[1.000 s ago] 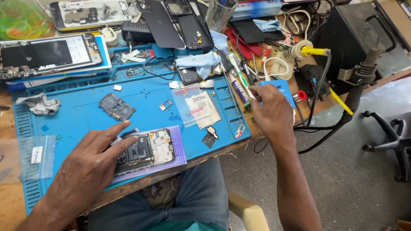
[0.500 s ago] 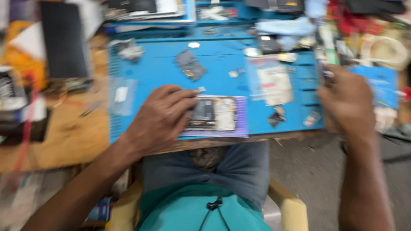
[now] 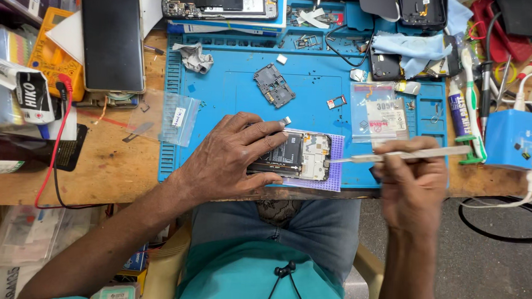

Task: The person works on a disassembled smartphone, using tweezers to adjust internal components and connectors. They handle small parts and tools on a cluttered workbench, occasionally wiping the device with a cloth.

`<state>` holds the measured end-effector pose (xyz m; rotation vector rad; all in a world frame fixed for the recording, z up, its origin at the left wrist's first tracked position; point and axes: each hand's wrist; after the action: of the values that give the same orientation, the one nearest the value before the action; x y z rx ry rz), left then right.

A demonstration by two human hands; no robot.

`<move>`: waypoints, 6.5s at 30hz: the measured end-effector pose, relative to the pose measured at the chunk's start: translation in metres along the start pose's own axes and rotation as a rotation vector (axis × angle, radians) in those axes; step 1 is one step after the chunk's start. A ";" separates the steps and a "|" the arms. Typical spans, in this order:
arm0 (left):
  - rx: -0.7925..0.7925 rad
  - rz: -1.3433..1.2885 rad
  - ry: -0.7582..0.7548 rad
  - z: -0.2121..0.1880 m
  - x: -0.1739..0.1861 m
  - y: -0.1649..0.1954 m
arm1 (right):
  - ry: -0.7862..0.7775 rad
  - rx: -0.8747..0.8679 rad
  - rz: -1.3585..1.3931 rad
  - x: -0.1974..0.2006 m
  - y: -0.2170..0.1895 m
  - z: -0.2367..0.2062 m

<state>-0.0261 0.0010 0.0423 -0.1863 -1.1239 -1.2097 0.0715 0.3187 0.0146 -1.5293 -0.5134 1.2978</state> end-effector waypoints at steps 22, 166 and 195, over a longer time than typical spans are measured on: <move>-0.135 -0.003 -0.123 0.004 0.008 -0.026 | -0.025 0.009 -0.295 -0.015 0.003 -0.018; -0.151 -0.071 -0.081 0.003 0.006 -0.028 | -0.808 0.716 -1.779 -0.088 -0.038 0.017; -0.169 -0.083 -0.082 0.002 0.002 -0.030 | -0.744 0.582 -1.589 -0.072 -0.024 0.023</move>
<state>-0.0520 -0.0114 0.0321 -0.3228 -1.1093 -1.3825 0.0333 0.2786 0.0715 0.1409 -1.2864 0.5042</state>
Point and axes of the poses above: each hand's wrist, its own z-axis towards the middle knuckle, its own x-axis out of the back of the hand, y = z × x, and after that the axes turned 11 degrees about y, right-handed
